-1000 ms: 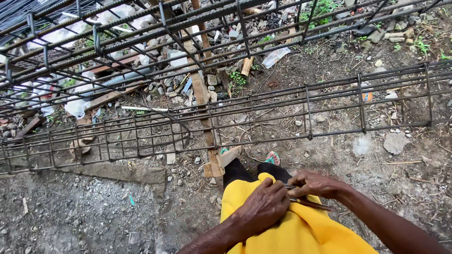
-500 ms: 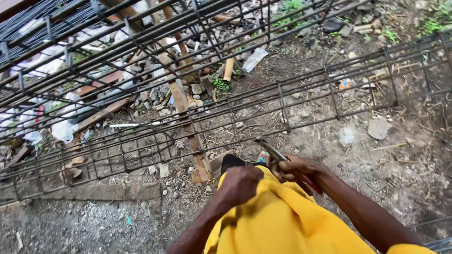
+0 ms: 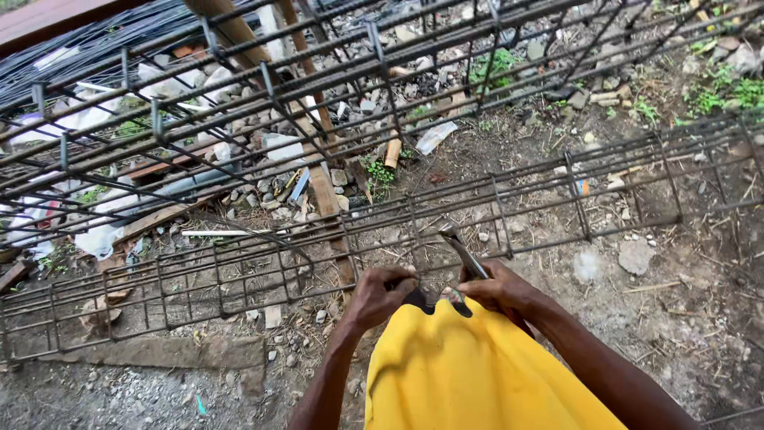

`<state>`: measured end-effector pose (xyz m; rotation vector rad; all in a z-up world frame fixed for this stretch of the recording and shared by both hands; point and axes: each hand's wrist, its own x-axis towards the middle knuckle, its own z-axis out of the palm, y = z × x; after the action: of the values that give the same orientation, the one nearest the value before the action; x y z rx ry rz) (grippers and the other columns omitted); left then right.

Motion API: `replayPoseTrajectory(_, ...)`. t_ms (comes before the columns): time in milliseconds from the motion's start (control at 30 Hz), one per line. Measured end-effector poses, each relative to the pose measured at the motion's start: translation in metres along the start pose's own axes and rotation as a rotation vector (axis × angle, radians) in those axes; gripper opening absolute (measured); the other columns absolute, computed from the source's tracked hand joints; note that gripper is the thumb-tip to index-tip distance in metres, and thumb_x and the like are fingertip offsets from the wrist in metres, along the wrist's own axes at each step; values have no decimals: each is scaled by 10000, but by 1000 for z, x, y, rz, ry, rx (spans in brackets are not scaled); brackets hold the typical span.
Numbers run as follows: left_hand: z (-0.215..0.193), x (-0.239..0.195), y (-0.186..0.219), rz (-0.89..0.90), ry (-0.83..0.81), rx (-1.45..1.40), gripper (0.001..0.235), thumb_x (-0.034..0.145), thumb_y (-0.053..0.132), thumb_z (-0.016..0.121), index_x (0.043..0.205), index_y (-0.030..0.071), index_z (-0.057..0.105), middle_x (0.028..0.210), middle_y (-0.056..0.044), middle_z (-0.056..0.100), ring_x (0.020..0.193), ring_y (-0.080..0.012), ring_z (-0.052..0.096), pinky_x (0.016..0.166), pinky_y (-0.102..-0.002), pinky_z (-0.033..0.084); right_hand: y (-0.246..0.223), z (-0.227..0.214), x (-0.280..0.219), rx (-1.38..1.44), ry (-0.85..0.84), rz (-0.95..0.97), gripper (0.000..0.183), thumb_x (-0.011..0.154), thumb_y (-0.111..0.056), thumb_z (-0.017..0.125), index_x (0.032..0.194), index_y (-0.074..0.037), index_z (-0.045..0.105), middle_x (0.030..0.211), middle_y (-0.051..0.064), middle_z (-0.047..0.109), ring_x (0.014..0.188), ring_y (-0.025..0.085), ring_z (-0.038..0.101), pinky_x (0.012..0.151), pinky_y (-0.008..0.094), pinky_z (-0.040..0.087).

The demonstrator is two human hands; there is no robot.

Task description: The person is working on a construction site, using a hammer to secure wire ties around a grid of steel rebar. The camera is mounted on the person's head, providing a first-person view of the repetitive task of hammering the ties to fasten the rebar mesh.

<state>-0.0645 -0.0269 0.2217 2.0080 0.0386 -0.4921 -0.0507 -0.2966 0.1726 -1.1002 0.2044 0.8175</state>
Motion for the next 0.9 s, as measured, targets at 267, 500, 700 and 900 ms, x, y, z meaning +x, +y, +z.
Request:
replayPoseTrajectory(267,10,10,-43,-266,362,-505,299,940,349,654,1005,103,811,846,-140,754,867,-183,643,844,-337,509,6,10,42,-218,322,-211,189,849,-42,776,967,50,662,585,142,533,420,198,487,372,314,438)
replayPoseTrajectory(500,20,38,-7,-197,437,-871,323,1041,149,526,1275,-10,682,1084,-249,744,992,-304,722,984,-477,532,40,56,63,-290,423,-103,116,846,10,725,945,14,666,601,175,637,393,271,605,354,360,531)
replayPoseTrajectory(700,36,43,-31,-108,415,-1177,204,1050,100,508,1117,3,674,695,-73,578,546,-129,606,542,-289,610,2,97,48,67,423,52,178,863,-63,704,980,71,694,824,164,713,756,223,694,735,355,577)
replayPoseTrajectory(900,79,40,-80,-26,234,-1010,217,1046,48,523,1095,-48,711,575,-73,512,451,-134,505,445,-278,490,-16,64,47,-3,581,58,431,863,-196,697,1201,71,684,1302,223,609,1271,303,523,1134,464,362)
